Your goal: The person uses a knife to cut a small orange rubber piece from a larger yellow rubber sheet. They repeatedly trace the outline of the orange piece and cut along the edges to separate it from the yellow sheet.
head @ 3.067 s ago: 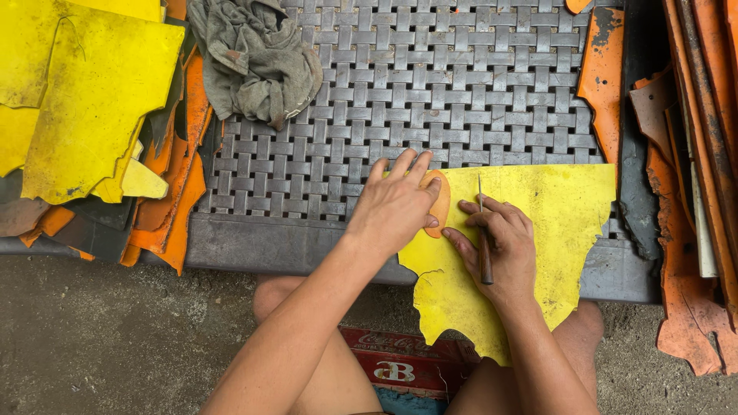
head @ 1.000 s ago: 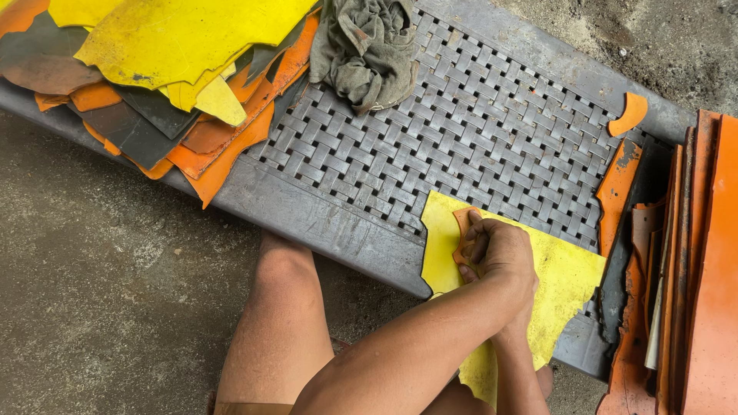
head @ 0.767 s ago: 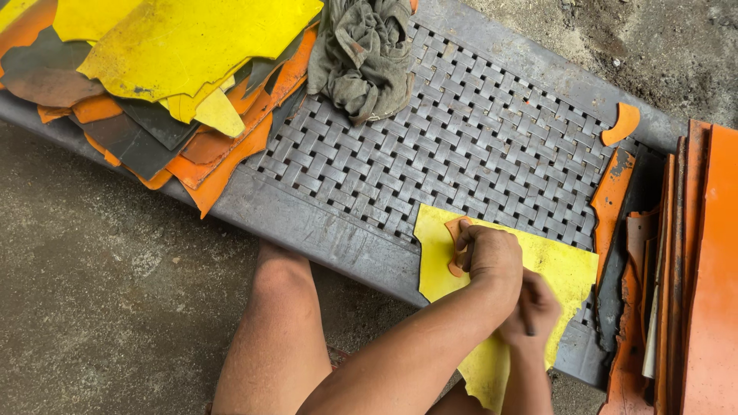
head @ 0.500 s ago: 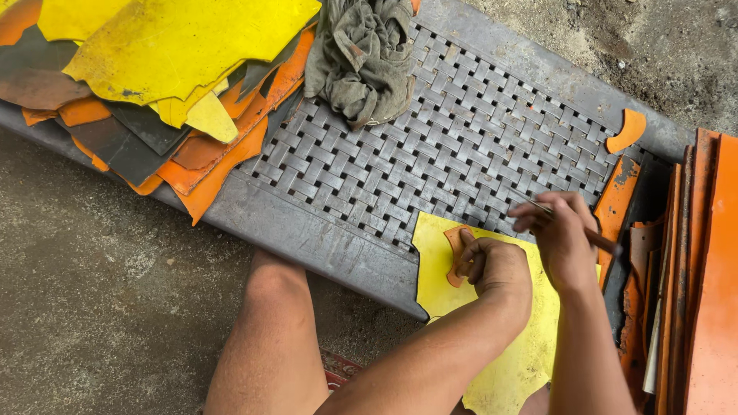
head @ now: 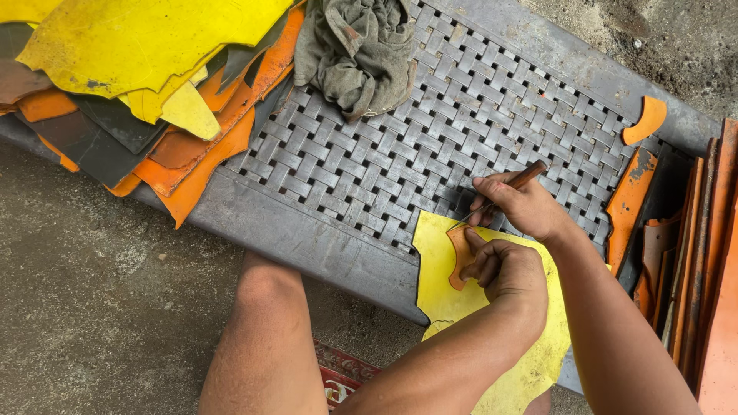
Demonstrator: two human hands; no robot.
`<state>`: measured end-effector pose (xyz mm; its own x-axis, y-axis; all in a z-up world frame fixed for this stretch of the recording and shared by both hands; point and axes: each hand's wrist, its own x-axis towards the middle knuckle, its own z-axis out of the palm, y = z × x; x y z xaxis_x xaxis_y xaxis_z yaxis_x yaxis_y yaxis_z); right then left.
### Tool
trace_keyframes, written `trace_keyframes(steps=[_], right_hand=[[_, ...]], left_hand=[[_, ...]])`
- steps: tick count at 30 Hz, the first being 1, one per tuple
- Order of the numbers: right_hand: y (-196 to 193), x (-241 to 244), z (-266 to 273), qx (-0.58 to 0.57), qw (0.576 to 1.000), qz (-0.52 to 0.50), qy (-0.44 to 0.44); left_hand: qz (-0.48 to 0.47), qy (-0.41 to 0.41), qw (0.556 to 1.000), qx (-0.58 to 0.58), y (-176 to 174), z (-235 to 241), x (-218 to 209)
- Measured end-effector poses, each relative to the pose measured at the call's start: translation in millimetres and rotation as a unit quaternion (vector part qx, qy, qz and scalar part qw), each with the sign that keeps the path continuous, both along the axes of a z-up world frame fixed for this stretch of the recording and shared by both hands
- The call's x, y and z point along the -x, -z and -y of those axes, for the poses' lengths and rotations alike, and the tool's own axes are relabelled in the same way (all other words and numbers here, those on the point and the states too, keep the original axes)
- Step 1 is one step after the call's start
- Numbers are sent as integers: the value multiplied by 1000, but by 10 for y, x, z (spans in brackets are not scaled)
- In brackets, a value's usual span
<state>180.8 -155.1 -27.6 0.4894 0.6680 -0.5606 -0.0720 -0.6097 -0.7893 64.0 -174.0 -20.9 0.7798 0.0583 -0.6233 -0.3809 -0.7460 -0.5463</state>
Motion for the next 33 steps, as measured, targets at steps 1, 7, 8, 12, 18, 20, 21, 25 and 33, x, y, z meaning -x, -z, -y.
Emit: trace_keyframes(steps=[1,7,8,12,18,20,21,25,33], right_hand=[[-9,10,-7,-6,1000,-1,3],[-190,119,-49,-2,998,42,-44],[-251,142,-72,1,996,66,-67],[-626,121,-255,228,880,316,-270],[-1349,135,320,239,910,338,-10],[-1324,411,786,125,917,375,55],[-1208,587,994,36,912,405,61],[-528,1368,1696,41,885,424,187],[278,2446,1671,82,801,544,238]], left_hand=[[1,2,1000,5,-17,-21,2],[21,-18,999,40,-104,-99,15],[25,-19,999,38,-122,-113,24],[42,-49,995,80,-246,-185,68],[62,-91,986,125,-440,-352,142],[63,-128,966,214,-458,-382,327],[66,-145,954,254,-443,-423,445],[-6,-164,901,402,-266,-537,1306],[344,-220,717,565,2,-537,2135]])
